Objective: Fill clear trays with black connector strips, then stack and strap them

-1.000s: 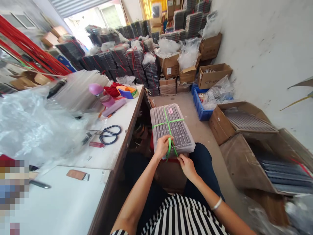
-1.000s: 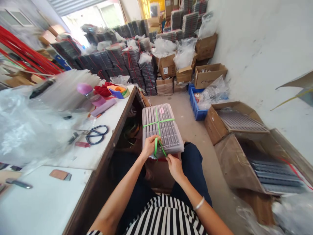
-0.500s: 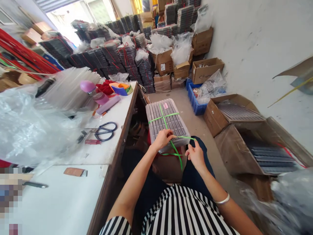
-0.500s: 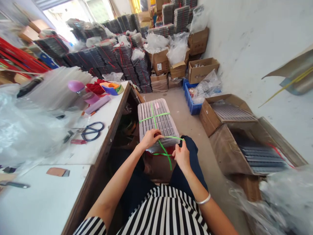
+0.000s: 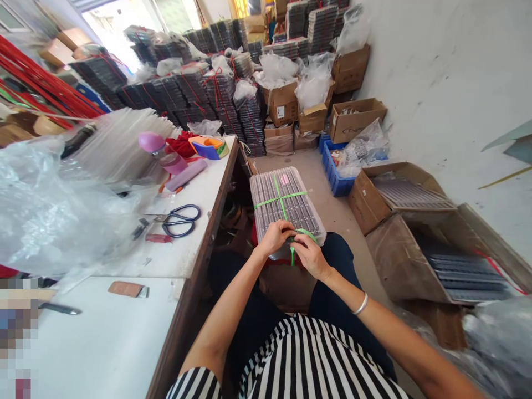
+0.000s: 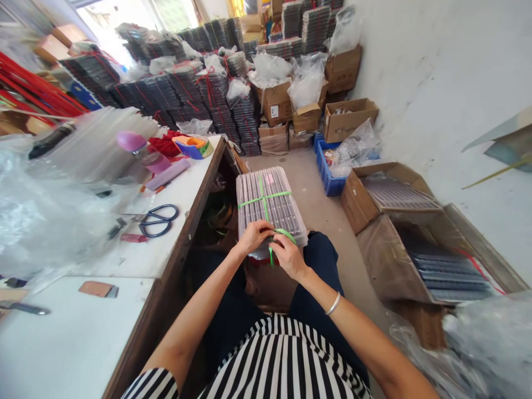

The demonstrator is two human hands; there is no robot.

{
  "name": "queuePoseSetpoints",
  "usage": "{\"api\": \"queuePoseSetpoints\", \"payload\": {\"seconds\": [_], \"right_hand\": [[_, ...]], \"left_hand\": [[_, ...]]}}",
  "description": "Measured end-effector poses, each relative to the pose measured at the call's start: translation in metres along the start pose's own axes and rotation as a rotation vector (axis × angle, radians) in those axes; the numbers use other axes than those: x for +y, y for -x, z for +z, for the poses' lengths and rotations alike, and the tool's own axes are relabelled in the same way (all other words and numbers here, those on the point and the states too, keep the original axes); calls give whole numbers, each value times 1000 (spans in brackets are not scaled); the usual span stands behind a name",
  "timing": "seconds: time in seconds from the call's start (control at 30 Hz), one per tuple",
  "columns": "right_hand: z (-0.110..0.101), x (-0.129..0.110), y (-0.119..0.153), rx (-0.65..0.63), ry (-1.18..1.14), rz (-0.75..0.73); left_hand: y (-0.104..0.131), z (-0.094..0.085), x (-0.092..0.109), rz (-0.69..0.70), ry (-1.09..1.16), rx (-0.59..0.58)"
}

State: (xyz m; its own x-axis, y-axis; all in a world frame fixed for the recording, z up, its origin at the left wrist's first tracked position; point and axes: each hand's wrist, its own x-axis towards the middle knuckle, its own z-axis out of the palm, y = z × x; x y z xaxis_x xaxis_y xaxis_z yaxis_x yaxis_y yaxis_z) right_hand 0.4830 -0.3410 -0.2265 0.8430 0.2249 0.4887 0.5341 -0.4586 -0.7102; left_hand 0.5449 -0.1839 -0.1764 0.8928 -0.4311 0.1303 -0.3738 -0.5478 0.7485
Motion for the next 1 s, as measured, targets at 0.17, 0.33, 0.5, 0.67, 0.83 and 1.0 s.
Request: {"api": "queuePoseSetpoints", "payload": {"seconds": [0.17, 0.33, 0.5, 0.67, 0.83, 1.0], "right_hand": [[0, -14, -10, 163, 58, 188], [8, -14, -20, 178, 72, 394], [8, -14, -28, 154, 8, 460], [0, -26, -22, 85, -117, 409], [8, -22, -13, 42, -329, 478], [18, -10, -5, 22, -504, 583]], "left_hand": [[9, -8, 10, 99, -47, -66], [15, -5, 13, 115, -67, -33], [15, -5, 9, 138, -59, -32], [12, -7, 6, 149, -51, -68], [16, -4, 2, 118, -37, -28], [27, -3, 7, 138, -68, -29]]}}
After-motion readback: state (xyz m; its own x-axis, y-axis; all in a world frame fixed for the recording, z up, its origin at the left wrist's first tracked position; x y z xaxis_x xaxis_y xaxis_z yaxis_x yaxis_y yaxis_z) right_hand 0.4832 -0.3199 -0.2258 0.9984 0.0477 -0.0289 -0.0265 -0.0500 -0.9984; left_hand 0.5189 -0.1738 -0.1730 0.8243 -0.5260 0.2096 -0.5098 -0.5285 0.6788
